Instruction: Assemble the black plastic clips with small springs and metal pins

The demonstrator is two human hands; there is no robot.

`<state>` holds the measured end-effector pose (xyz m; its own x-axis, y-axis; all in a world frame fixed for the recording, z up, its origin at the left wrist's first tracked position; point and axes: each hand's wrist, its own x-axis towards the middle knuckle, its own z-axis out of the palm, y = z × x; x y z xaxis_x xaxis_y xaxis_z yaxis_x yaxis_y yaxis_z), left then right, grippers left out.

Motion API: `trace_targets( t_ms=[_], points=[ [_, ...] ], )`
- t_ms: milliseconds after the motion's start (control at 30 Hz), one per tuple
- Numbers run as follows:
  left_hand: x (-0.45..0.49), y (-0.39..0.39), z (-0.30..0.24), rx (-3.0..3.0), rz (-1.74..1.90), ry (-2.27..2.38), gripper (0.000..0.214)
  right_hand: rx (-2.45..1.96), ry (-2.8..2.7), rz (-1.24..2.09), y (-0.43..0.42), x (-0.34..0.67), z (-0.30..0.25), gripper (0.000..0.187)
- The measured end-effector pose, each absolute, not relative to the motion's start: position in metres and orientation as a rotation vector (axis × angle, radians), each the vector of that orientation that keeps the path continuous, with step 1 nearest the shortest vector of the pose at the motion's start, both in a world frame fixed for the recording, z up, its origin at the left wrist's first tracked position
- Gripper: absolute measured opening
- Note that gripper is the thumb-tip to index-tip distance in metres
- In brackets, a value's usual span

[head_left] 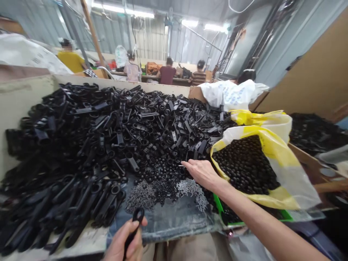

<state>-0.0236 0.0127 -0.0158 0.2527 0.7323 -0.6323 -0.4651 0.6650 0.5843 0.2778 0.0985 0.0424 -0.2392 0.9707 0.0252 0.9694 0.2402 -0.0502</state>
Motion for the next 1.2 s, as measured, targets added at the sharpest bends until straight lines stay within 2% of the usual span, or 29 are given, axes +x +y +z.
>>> trace_targets(
  t_ms=[133,333,400,533,600,700,1000,1100,1200],
  points=[
    [-0.017,0.014,-0.011,0.328,0.905,1.008,0.039,-1.818,-2.498,0.031,0.118,0.284,0.036,0.022],
    [-0.01,0.02,-0.002,0.443,1.026,1.0,0.045,-1.633,-2.346,0.114,0.101,0.267,0.037,0.026],
    [-0.01,0.021,0.0,0.473,1.066,1.034,0.045,-1.468,-2.108,0.34,0.077,0.241,0.033,0.027],
    [-0.007,0.02,0.006,0.372,1.101,1.013,0.046,-1.186,-1.615,1.09,0.02,0.177,0.009,0.024],
    [-0.005,0.02,0.009,0.26,1.123,0.961,0.045,-1.149,-1.346,1.233,0.002,0.149,-0.006,0.031],
    [-0.001,0.018,0.012,0.184,1.165,0.919,0.039,-1.118,-1.085,1.288,-0.005,0.122,-0.019,0.039],
    [0.012,0.012,0.016,-0.03,1.253,1.019,0.033,-1.116,-0.785,1.392,0.001,0.109,-0.018,0.044],
    [0.012,0.006,0.0,0.1,1.243,1.01,0.034,-1.111,-0.704,1.42,0.0,0.105,-0.02,0.044],
    [0.011,-0.006,-0.03,0.423,1.223,1.169,0.044,-1.085,-0.67,1.396,0.0,0.1,-0.022,0.042]
  ],
)
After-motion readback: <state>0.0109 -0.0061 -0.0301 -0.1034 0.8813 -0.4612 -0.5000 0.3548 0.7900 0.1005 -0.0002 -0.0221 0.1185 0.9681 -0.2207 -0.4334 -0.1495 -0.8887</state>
